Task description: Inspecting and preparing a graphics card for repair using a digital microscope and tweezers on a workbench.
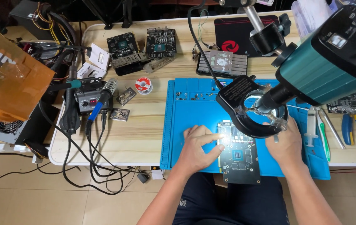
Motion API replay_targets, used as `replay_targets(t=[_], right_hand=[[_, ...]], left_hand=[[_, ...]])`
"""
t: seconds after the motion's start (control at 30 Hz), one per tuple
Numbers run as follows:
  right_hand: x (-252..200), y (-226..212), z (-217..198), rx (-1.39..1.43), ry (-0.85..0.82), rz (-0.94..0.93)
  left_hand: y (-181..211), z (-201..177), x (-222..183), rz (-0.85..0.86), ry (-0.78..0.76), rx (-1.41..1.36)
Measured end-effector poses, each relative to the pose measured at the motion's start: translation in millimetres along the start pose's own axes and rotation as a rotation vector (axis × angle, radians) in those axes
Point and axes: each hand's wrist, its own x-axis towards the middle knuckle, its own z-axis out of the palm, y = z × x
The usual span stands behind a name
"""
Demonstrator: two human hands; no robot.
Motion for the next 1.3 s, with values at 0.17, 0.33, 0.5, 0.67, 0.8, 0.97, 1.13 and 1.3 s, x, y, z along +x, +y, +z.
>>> replay_targets(t=[0.17, 0.33, 0.5, 0.67, 0.8, 0.97, 1.13, 1.3], right_hand=[[0, 7, -1, -0.126, -0.080, 0.008], [3, -3, -8, -0.130, -0.066, -0.048], [1, -20, -20, 0.022, -0.025, -0.002], [5, -27, -27, 0.166, 0.055, -0.004], [3, -13, -19, 0.138, 0.088, -0.083], [-2, 31, 7, 0.132, 0.052, -0.053], [-1, 51, 19, 0.148, 0.038, -0.074], [0, 36, 11, 0.166, 0.062, -0.069]], left_hand=[[3, -2, 2, -0.003, -0.002, -0.001], [-2, -2, 2, 0.007, 0.033, 0.041], [7, -5, 5, -0.089, 0.126, -0.061], [12, -7, 5, -0.211, 0.177, -0.140], [15, -8, 6, -0.215, 0.199, -0.128], [28, -18, 10, -0.164, 0.302, -0.151], [134, -73, 50, 0.314, 0.466, -0.214], [227, -98, 101, 0.424, 0.218, 0.140]])
